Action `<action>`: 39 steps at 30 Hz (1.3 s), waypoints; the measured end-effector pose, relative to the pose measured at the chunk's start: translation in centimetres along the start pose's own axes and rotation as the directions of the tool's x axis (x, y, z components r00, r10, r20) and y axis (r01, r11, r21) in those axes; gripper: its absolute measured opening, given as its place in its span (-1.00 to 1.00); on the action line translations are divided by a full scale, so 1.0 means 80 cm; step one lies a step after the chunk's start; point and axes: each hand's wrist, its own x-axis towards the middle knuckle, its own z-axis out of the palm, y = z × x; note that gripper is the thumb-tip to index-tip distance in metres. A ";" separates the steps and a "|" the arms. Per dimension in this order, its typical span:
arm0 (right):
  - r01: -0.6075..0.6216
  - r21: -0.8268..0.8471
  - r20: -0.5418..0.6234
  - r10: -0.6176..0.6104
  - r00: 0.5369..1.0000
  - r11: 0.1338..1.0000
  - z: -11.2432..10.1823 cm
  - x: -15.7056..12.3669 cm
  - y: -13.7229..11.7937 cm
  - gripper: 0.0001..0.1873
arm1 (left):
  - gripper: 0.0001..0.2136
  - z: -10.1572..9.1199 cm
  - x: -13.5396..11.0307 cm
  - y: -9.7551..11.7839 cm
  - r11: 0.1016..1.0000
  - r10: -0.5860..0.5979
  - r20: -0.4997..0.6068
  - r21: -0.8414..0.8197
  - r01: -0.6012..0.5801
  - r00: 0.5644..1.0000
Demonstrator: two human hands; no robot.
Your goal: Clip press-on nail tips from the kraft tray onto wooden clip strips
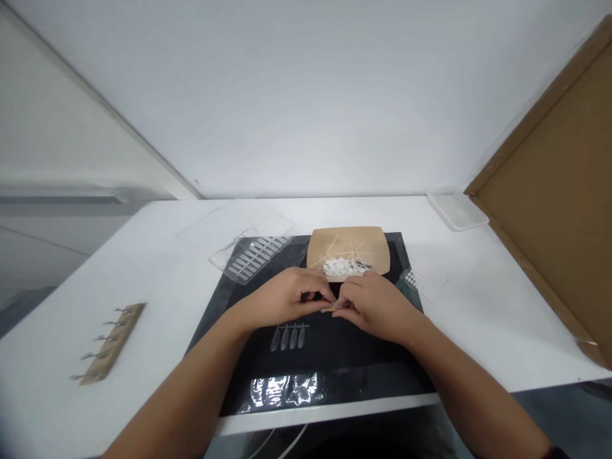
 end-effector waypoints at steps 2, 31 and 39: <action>0.009 -0.013 -0.003 -0.009 1.000 1.000 0.000 0.000 -0.001 -0.83 | -0.91 0.000 0.000 0.000 1.000 -0.001 0.004 0.015 0.001 1.000; 0.074 -0.065 0.019 -0.073 0.997 0.995 0.002 -0.001 0.009 -0.92 | -0.95 0.008 -0.002 0.003 0.979 -0.060 0.017 0.194 0.056 0.998; 0.091 -0.070 -0.003 -0.091 0.996 0.993 0.002 -0.002 0.010 -0.95 | -0.90 0.006 -0.002 0.003 0.982 -0.086 0.051 0.173 0.076 0.995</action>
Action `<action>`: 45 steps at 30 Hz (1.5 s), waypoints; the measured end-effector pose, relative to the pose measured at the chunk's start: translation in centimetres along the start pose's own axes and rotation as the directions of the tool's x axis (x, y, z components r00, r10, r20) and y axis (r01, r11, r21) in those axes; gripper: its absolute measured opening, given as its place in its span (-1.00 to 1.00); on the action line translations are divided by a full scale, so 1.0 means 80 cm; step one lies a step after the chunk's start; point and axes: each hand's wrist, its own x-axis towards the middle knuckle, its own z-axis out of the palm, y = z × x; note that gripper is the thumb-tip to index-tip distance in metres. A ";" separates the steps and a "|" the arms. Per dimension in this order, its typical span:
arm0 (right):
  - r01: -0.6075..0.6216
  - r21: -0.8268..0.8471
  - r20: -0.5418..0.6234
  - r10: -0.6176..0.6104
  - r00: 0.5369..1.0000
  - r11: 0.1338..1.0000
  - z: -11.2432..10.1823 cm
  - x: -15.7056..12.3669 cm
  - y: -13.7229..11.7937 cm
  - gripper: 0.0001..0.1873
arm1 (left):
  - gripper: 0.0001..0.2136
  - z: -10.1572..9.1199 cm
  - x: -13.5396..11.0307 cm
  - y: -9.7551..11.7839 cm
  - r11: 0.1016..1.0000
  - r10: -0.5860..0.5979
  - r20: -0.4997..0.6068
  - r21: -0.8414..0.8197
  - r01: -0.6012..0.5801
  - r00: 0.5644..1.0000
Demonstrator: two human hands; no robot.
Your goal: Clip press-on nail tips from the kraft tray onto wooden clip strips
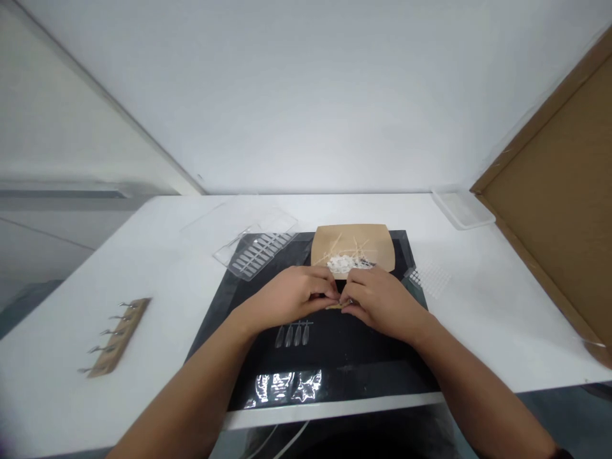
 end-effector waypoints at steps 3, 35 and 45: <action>0.011 -0.006 -0.006 -0.011 1.000 1.000 0.001 0.000 0.001 -0.95 | -0.89 -0.001 0.001 0.001 1.000 -0.016 0.011 -0.001 0.016 1.000; -0.089 -0.102 0.029 0.092 0.995 0.991 0.006 0.004 -0.015 -0.88 | -0.88 0.002 0.000 0.015 0.993 -0.074 0.034 0.097 0.070 0.997; -0.057 -0.048 0.057 0.060 0.997 0.997 -0.002 0.001 -0.007 -0.84 | -0.91 0.002 -0.002 0.011 0.989 -0.064 0.056 0.134 0.056 0.996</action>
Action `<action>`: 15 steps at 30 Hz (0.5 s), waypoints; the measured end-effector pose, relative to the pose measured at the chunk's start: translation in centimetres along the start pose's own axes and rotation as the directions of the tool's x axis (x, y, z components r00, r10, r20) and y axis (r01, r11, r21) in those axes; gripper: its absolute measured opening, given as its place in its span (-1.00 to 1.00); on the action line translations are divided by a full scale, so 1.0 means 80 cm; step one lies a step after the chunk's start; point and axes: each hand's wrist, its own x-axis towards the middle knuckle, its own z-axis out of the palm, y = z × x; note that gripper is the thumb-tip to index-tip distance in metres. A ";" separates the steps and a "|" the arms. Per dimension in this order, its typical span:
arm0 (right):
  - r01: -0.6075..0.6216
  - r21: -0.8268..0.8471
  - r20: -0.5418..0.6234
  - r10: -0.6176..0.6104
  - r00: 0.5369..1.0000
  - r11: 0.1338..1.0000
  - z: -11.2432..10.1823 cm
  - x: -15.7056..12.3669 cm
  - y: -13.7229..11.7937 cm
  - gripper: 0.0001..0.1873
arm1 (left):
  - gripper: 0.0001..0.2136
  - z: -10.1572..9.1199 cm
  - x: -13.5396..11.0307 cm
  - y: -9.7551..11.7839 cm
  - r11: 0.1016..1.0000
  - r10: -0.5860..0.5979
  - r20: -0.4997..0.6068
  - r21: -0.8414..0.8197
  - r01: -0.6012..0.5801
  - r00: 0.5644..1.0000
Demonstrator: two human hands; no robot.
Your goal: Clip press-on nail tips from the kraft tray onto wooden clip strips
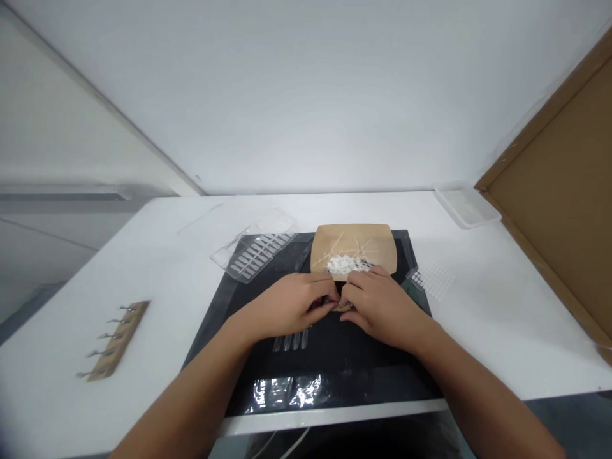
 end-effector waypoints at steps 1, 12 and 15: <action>0.001 0.012 0.005 -0.001 1.000 1.000 -0.001 0.000 0.001 -0.85 | -0.91 0.001 0.000 0.000 1.000 0.001 0.002 -0.002 -0.001 1.000; 0.003 0.042 0.018 -0.004 1.000 0.999 -0.005 0.000 0.002 -0.93 | -0.94 0.004 0.003 0.005 0.999 0.020 0.003 0.044 -0.020 1.000; 0.014 0.041 0.033 -0.016 0.999 0.999 -0.008 0.000 0.000 -0.94 | -0.94 0.004 0.003 0.005 0.999 0.019 0.015 0.049 -0.020 1.000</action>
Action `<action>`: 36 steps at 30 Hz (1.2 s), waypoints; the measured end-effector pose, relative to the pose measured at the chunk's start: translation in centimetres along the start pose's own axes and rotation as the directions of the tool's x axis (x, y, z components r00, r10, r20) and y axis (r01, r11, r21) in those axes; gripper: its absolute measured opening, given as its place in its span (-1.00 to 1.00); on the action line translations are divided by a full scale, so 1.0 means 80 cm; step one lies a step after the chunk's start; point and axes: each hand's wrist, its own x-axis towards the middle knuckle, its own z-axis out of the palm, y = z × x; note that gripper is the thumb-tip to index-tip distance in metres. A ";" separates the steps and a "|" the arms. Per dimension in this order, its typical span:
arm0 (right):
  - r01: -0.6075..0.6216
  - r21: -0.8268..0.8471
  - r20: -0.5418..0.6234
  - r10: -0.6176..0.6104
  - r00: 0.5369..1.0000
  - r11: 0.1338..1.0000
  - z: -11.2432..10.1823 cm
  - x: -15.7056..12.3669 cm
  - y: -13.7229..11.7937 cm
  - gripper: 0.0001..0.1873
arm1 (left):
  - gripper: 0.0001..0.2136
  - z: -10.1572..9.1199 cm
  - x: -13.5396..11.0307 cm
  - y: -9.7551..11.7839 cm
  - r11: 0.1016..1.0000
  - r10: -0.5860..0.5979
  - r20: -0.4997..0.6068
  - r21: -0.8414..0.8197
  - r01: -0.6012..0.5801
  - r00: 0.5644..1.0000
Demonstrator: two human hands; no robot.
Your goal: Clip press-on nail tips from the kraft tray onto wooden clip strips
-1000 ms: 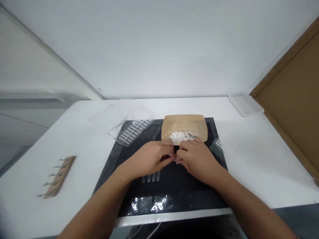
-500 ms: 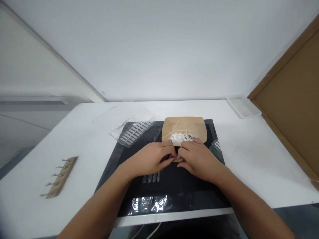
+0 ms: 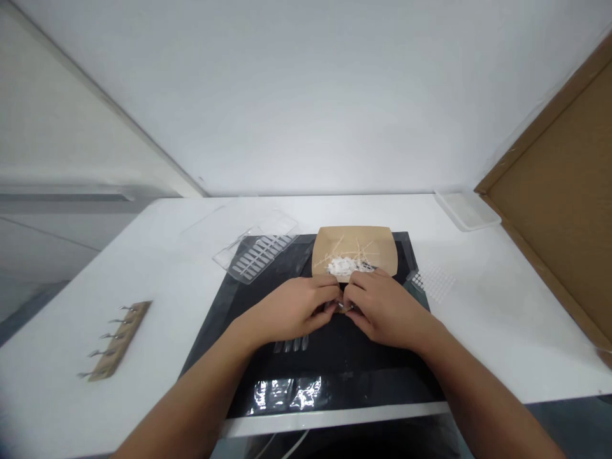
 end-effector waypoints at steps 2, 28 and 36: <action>0.004 -0.004 0.007 -0.004 1.000 1.000 -0.002 0.000 -0.001 -0.94 | -0.93 0.000 0.000 0.000 1.000 0.002 0.005 -0.007 -0.002 1.000; 0.000 -0.028 0.025 0.001 1.000 1.000 0.000 0.002 -0.003 -0.96 | -0.88 0.004 0.002 -0.001 1.000 0.001 0.004 0.003 -0.001 1.000; 0.010 -0.024 0.005 -0.010 1.000 1.000 0.001 0.001 -0.003 -0.96 | -0.88 0.004 0.003 0.000 1.000 -0.003 0.004 0.021 0.003 1.000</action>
